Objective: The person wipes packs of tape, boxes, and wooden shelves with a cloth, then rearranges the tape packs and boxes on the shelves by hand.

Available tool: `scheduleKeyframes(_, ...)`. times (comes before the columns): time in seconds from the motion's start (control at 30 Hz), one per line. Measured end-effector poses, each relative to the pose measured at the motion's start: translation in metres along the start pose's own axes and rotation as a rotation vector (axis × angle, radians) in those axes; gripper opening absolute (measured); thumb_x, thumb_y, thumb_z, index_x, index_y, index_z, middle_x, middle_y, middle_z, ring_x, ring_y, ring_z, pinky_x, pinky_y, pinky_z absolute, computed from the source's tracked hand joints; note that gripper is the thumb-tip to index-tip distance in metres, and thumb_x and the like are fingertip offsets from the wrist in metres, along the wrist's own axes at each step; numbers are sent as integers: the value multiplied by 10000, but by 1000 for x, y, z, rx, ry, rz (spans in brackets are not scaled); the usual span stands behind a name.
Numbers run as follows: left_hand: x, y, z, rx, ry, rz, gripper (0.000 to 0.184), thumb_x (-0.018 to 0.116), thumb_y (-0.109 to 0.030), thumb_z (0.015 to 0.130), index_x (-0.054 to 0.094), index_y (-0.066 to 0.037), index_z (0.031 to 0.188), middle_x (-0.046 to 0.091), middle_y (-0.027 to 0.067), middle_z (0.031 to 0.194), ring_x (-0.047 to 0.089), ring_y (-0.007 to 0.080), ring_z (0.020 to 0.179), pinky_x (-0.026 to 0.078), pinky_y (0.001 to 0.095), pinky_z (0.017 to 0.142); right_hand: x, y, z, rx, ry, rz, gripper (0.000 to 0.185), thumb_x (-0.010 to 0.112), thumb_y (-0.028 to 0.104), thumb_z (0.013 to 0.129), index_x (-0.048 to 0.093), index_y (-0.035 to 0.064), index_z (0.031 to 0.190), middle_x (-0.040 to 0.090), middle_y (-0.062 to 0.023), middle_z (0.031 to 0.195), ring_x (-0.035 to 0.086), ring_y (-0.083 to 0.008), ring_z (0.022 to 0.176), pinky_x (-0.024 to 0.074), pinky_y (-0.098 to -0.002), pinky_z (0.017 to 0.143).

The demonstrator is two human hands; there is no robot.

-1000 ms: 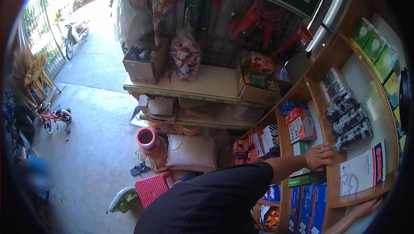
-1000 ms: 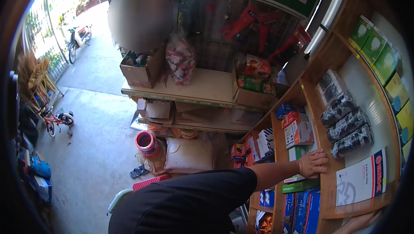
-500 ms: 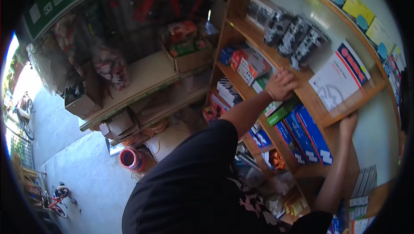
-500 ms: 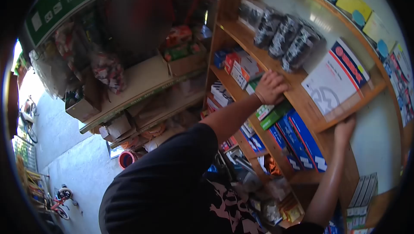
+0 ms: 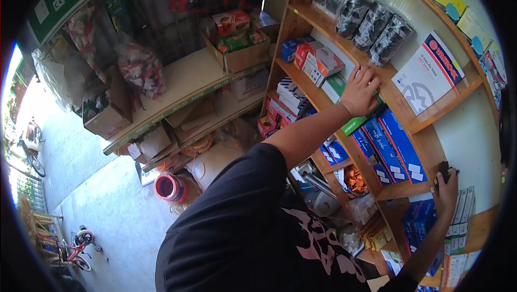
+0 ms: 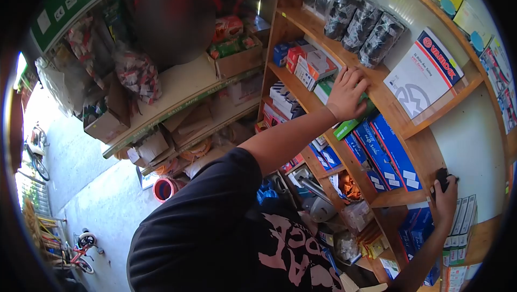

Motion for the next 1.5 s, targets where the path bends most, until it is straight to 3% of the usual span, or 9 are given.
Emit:
scheduleKeyframes(0.2,-23,-59,-40,-133,70,-265,556,668,-140,812,524,-88,1346,484,241,1392,452,451,1318,391,527,1091,55,31,34,-124,30,300,594,459,463,1056,457,95,1522,554,-231,1389,543,-382,1267,416,-405,1069)
scheduleKeyframes(0.37,-13,-96,-183,-246,912,-774,642,625,-121,882,431,-114,1494,647,237,1199,648,410,1052,522,474,914,23,174,-56,-328,80,252,479,565,213,1031,505,66,1482,592,-253,1360,536,-367,1320,398,-379,1095)
scheduleKeyframes(0.5,-41,-47,-327,-386,1152,-591,553,638,-162,922,510,-151,1459,695,209,1159,695,385,992,548,452,884,14,91,-73,-215,54,250,397,579,167,1017,600,72,1402,635,-249,1286,583,-365,1249,423,-400,1069)
scheduleKeyframes(0.73,-169,6,-387,-881,1029,-423,380,643,-200,956,634,-66,1311,736,167,1055,725,282,980,562,396,886,2,61,-34,32,-171,-247,398,585,258,1025,639,-50,1272,681,-249,1194,644,-338,1122,463,-398,992)
scheduleKeyframes(0.83,-176,2,-357,-881,934,-445,337,644,-201,965,661,-36,1258,732,170,1072,721,283,992,559,393,885,40,60,-28,-79,-115,513,363,621,218,1006,659,-83,1204,719,-84,1056,611,-121,950,466,-288,902)
scheduleKeyframes(1.0,-149,-26,-277,-809,800,-781,389,660,-243,994,626,-6,1301,679,167,1241,655,260,1149,517,386,968,52,164,-125,-74,-234,1041,288,620,138,984,687,-66,1176,699,-55,1033,593,-114,918,470,-289,841)
scheduleKeyframes(1.07,-132,-41,-259,-824,768,-912,465,671,-265,990,568,-23,1374,615,152,1347,598,261,1230,493,394,1002,92,188,-148,-204,232,1105,280,594,43,933,700,-50,1175,679,-5,989,580,-77,854,465,-253,760)
scheduleKeyframes(1.23,-90,-66,-257,-984,648,-1363,561,723,-158,961,486,-7,1447,576,137,1343,574,194,1205,504,360,975,116,296,-187,-379,490,772,374,622,-29,870,735,43,1219,629,-59,754,537,-85,619,421,-241,603)
scheduleKeyframes(1.5,-63,-97,-284,-1150,873,-1509,331,614,-65,1010,541,-8,1328,625,48,1217,572,165,1185,476,333,1013,81,198,-241,-76,384,606,270,633,-46,902,765,24,1127,561,-23,605,458,-55,554,345,-244,522)
Point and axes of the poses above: each hand's wrist, its own z-axis towards the middle knuckle, its own x-axis out of the palm, y = z × x, the point moved 7 cm from there along z, towards the middle knuckle
